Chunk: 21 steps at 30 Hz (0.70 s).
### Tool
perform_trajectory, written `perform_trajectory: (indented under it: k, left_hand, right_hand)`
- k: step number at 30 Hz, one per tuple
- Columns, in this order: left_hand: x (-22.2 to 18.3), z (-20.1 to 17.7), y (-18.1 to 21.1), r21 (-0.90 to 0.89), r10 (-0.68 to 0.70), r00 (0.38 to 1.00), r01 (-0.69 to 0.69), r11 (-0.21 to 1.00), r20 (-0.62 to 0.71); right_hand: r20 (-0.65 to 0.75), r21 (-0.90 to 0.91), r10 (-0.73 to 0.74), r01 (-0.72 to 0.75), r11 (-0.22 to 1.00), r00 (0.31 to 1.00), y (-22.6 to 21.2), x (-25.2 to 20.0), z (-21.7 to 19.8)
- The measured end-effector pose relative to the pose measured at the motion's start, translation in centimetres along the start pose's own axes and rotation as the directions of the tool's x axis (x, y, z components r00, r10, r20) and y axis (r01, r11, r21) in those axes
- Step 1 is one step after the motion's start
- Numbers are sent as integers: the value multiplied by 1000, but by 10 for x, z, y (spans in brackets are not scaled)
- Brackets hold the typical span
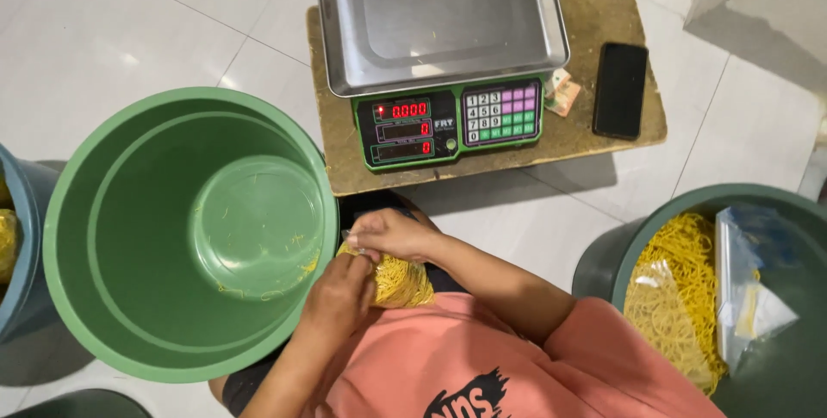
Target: Weighing portions of yellow noodles on a digital scale and placing them into clear plastic bags.
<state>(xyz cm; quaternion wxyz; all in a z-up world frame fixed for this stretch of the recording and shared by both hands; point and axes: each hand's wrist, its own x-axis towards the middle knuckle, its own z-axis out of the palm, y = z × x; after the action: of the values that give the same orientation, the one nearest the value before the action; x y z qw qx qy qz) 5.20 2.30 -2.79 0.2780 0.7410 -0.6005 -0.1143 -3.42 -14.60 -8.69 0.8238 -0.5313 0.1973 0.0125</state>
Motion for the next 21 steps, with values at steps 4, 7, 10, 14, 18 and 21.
perform_trajectory:
  k: [4,7,10,14,18,21]
  left_hand:
    - [2,-8,-5,-209,-104,990,82,974,-96]
    - [-1,-13,-3,-295,-178,978,140,945,-106]
    - [-3,-16,0,-250,-196,974,163,955,-112]
    - [-8,-10,3,-223,-120,978,80,971,-168]
    - [-4,-7,18,-22,106,973,-113,993,-207]
    - [-9,2,15,40,140,973,-135,990,-185]
  right_hand:
    - [238,236,-49,-9,972,970,9,-8,-28]
    - [221,209,-80,33,977,972,13,-9,-25]
    - [124,74,-95,86,993,988,7,-7,-16]
    - [49,-64,-223,226,972,974,10,-6,-8]
    - [-138,-177,-156,131,976,978,5,-8,7]
    - [-298,-318,-122,22,948,947,-23,-25,32]
